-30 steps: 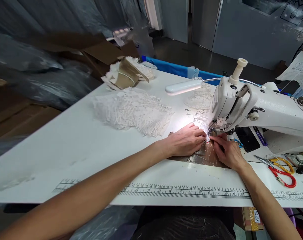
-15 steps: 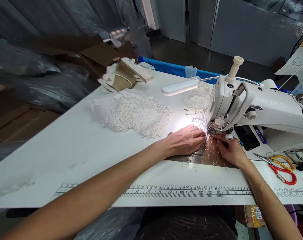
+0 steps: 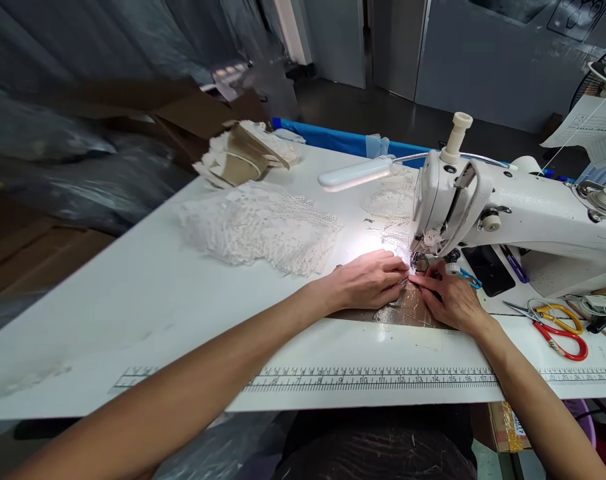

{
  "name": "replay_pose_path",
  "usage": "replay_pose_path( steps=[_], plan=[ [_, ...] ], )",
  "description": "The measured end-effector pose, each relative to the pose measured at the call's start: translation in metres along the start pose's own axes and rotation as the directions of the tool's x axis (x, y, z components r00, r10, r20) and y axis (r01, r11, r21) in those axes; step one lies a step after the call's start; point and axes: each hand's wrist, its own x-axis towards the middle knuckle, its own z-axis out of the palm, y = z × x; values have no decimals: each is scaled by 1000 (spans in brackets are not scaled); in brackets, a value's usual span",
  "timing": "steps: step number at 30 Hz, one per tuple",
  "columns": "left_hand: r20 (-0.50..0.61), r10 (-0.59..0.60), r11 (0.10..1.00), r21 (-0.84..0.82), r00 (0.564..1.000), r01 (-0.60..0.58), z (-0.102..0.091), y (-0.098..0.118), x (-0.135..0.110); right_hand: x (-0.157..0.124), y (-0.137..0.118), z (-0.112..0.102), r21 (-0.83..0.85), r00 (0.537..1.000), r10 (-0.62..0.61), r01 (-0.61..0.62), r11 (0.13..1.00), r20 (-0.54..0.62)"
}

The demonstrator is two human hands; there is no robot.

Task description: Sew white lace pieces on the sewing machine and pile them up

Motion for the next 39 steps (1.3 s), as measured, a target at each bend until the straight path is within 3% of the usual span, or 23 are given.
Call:
replay_pose_path(
  steps=[14, 25, 34, 39],
  plan=[
    [13, -9, 999, 53, 1000, 9, -4, 5, 2, -1, -14, -4, -66, 1000, 6, -8, 998, -31],
    [154, -63, 994, 102, 986, 47, -12, 7, 4, 0, -27, -6, -194, 997, 33, -19, 981, 71],
    [141, -89, 991, 109, 986, 74, -12, 3, 4, 10, -46, -17, -287, 954, 197, -127, 949, 228],
    [136, -102, 989, 118, 985, 86, -13, 2, 4, 11, -42, -19, -260, 948, 186, -118, 958, 257]
  ],
)
